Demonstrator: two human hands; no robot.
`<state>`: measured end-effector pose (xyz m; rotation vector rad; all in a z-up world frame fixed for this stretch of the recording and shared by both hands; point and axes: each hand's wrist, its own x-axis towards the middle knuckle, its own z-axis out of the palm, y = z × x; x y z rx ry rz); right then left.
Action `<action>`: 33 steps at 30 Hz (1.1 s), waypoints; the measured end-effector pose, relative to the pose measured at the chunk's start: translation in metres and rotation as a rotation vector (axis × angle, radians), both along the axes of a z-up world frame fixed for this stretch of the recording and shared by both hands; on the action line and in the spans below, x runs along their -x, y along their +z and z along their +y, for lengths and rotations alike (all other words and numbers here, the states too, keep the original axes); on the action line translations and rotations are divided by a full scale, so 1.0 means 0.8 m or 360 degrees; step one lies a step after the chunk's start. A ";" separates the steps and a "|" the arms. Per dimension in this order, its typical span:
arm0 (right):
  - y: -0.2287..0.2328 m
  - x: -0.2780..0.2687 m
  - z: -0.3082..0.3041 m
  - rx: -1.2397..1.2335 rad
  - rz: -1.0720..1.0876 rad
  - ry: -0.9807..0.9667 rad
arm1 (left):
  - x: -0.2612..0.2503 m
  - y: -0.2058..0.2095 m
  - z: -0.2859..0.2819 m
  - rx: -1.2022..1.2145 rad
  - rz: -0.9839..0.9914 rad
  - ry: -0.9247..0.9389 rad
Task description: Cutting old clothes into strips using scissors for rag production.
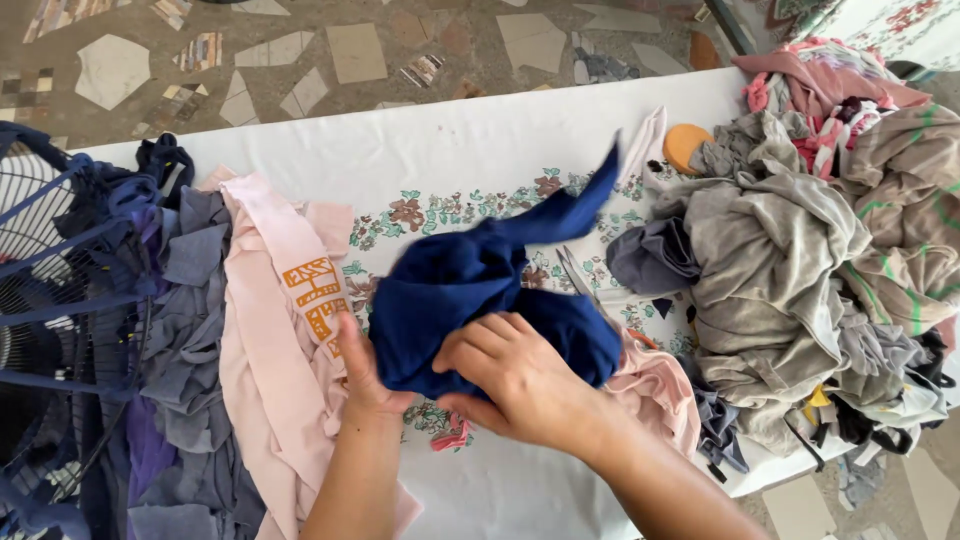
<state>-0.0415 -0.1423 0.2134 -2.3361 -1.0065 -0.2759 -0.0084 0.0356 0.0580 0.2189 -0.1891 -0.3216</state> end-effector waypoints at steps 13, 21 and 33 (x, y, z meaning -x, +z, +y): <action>-0.133 0.017 -0.156 0.0658 0.0160 -0.1169 | 0.003 0.017 -0.017 -0.1916 -0.0155 0.1126; -0.102 0.034 -0.052 -0.0201 0.0560 -0.0510 | 0.020 0.014 -0.044 -0.2959 -0.1019 0.0715; -0.119 0.055 -0.168 0.0787 0.0439 -0.1514 | -0.020 -0.079 0.004 -0.0635 0.0741 0.1271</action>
